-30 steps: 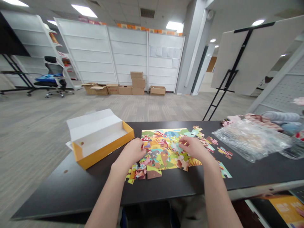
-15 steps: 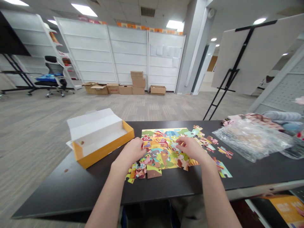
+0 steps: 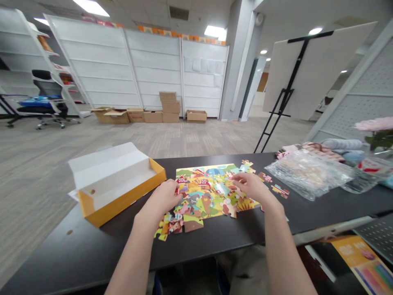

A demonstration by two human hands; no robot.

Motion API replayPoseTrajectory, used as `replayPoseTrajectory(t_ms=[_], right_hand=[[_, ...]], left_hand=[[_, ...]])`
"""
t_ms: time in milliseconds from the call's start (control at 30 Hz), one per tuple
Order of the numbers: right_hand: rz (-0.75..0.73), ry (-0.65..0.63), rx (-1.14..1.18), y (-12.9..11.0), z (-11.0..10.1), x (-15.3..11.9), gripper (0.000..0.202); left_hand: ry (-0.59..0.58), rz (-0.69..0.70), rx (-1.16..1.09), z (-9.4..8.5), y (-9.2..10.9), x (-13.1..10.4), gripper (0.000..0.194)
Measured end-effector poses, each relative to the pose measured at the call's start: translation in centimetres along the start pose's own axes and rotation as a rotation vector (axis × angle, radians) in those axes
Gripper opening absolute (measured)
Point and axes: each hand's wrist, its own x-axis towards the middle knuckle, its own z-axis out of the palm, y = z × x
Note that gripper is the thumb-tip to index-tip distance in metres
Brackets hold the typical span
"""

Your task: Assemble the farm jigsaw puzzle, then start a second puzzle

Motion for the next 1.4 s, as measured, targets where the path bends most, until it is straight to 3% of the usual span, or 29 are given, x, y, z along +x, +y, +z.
replayPoseTrajectory(t_ms=[200,300,367,567,800,933,1033,1133,1233,1300,1400], right_hand=[[0.309,0.313,-0.224,8.5,-6.4,-2.1,0.026],[0.425,0.268,-0.336,12.2,-8.5,-3.5,0.020],[0.412,0.196,-0.334,13.9,-9.0,-4.1,0.019],[0.299,0.028,-0.277,15.9,-8.6,-4.3,0.026],[0.412,-0.010,-0.085,15.9,-9.2,-3.6,0.028],[0.348,0.022,0.078,12.9,-9.7,-3.0,0.030],[0.182,0.047,0.272,7.5,-8.5,-1.1,0.041],[0.003,-0.110,0.430,0.5,-4.6,2.2,0.041],[-0.144,-0.270,0.404,-5.1,0.8,5.8,0.027],[-0.200,-0.275,0.343,-7.4,4.3,7.7,0.016],[-0.237,-0.243,0.244,-8.7,7.8,9.4,0.014]], left_hand=[[-0.035,0.070,-0.073,0.3,-1.4,0.7,0.024],[-0.048,0.098,-0.099,0.2,-1.9,0.7,0.026],[-0.052,0.094,-0.117,0.0,-2.0,0.6,0.027],[-0.043,0.060,-0.159,-0.1,-1.9,0.4,0.033],[-0.036,0.064,-0.151,0.0,-2.1,0.2,0.033],[-0.014,0.074,-0.173,0.2,-2.1,-0.1,0.030],[-0.002,0.087,-0.170,0.5,-2.1,0.0,0.028],[0.001,0.093,-0.151,0.6,-2.0,0.1,0.026],[0.018,0.081,-0.141,0.3,-1.5,-0.1,0.029],[0.028,0.063,-0.113,0.0,-1.1,-0.5,0.032],[0.029,0.043,-0.056,-0.3,-0.5,-1.0,0.034]])
